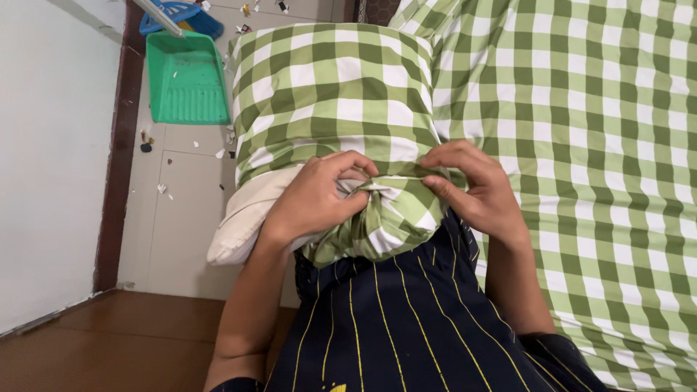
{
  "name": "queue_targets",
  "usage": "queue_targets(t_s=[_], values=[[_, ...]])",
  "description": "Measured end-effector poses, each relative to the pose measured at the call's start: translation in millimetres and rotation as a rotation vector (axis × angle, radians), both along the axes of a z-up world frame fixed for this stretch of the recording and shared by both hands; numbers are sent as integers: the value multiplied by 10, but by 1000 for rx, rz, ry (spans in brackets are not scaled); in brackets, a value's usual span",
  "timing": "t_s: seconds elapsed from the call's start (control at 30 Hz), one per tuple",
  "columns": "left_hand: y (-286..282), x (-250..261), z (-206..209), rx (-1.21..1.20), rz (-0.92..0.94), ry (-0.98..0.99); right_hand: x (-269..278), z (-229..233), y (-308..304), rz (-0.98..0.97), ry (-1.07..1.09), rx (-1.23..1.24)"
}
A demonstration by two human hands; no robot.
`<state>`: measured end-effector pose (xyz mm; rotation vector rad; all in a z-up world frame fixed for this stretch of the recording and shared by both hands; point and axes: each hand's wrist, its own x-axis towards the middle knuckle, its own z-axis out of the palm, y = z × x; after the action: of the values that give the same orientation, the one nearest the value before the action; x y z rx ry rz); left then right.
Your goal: The person puts a patterned pillowcase onto a pillow by hand, smoothing the fabric over the pillow's surface.
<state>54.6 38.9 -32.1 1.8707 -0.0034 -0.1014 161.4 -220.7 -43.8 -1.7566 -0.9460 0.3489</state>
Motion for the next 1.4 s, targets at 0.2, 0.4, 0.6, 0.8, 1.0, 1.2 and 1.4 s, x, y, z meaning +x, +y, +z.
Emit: queue_targets(t_s=[0.2, 0.4, 0.6, 0.8, 1.0, 1.2, 1.4], values=[[-32, -32, -111, 106, 50, -127, -127, 300, 168, 102, -283, -32], [-68, -36, -131, 179, -72, -83, -173, 236, 164, 146, -19, 11], [2, -13, -133, -60, -222, -84, -101, -78, 107, 117, 253, 151], [5, 17, -272, -22, -171, -135, -91, -246, 146, -89, 108, 152], [-90, 40, -291, -309, 79, -4, -20, -424, 152, -278, 218, 126], [-99, 27, -302, 213, -118, -341, 32, -618, 115, -219, 332, 162], [-88, -122, -355, -24, 86, -310, 136, -618, -162, 14, 338, 297]])
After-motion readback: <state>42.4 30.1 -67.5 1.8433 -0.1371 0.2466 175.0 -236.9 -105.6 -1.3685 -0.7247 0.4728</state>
